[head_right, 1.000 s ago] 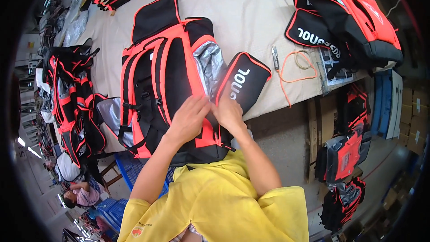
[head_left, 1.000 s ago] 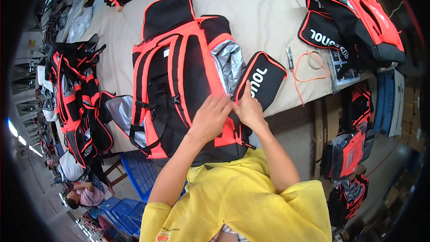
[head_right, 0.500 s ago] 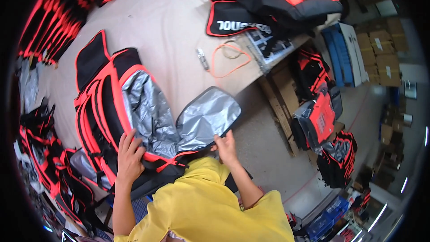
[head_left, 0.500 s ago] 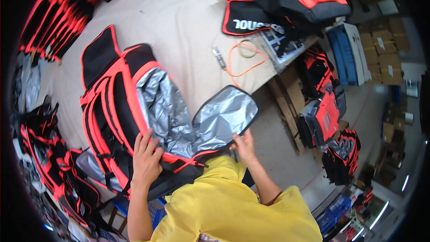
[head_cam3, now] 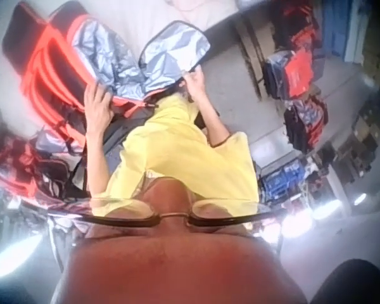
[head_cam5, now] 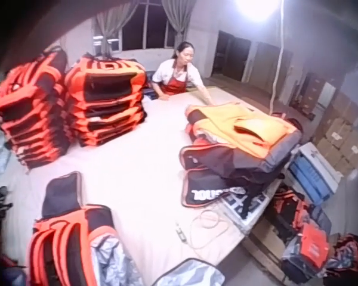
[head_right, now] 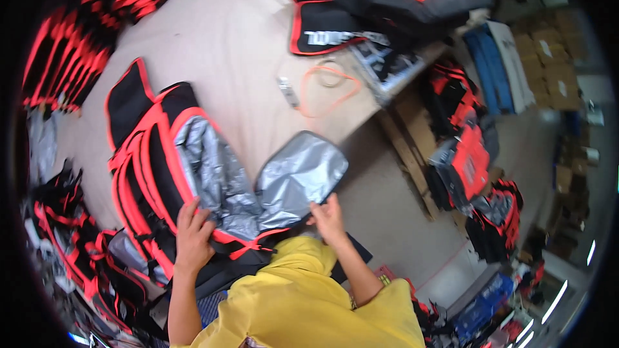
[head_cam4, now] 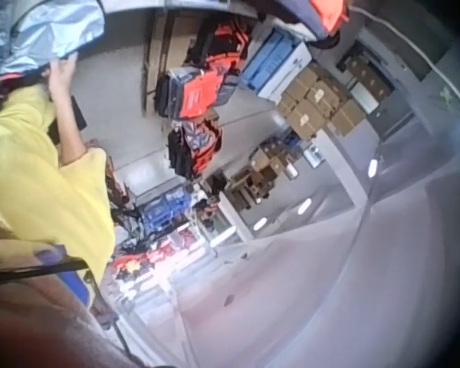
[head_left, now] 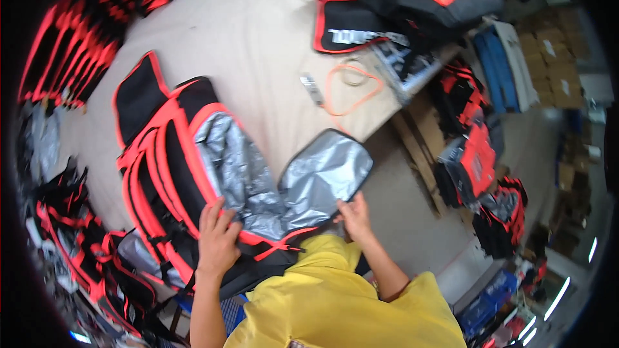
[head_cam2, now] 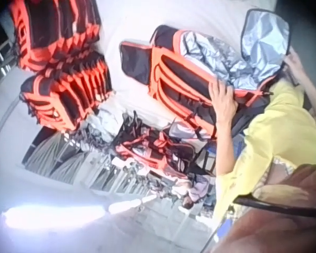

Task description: Folding and stacking backpacks on a workbench in a factory.

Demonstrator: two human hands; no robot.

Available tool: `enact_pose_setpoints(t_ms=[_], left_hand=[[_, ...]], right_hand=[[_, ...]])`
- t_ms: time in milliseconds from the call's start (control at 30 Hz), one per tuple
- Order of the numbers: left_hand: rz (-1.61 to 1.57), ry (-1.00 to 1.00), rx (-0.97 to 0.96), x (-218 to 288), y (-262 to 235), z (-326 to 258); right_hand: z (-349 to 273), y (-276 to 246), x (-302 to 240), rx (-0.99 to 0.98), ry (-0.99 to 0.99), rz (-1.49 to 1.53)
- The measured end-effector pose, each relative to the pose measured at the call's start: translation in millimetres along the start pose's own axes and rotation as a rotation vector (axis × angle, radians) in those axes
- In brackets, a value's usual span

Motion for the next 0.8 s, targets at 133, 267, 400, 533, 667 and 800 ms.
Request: enact_pose_setpoints(t_ms=[133,267,400,533,667,800], left_hand=[[-0.042,0.019,-0.01,-4.9,7.7,-0.1],[-0.038,-0.004,0.019,-0.5,8.2,-7.4],[-0.007,-0.014,0.029,4.3,10.1,-7.6],[0.037,-0.006,0.036,5.1,1.1,-10.2],[0.106,-0.078,-0.035,4.3,-29.7,-29.1],[0.163,-0.111,0.004,0.1,-28.2,-48.0]], right_hand=[[4.4,-18.2,-16.7,0.093,-0.004,-0.015],[-12.7,-5.9,-128.0,0.629,-0.572,-1.238],[-3.8,88.6,-186.5,-0.02,-0.892,-1.305],[24.5,209.9,-189.5,0.074,-1.179,-1.256],[67.0,229.3,-110.4,-0.091,-1.281,-1.425],[71.0,220.7,-107.1,-0.139,-1.16,-1.465]])
Point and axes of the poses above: each hand's wrist, its own z-axis towards the middle knuckle, its own y-axis out of the palm, x = y × z, the point moved 4 cm from there along z, towards the middle knuckle, and after that the axes turned 15 degrees about -z, right-handed, at the moved point
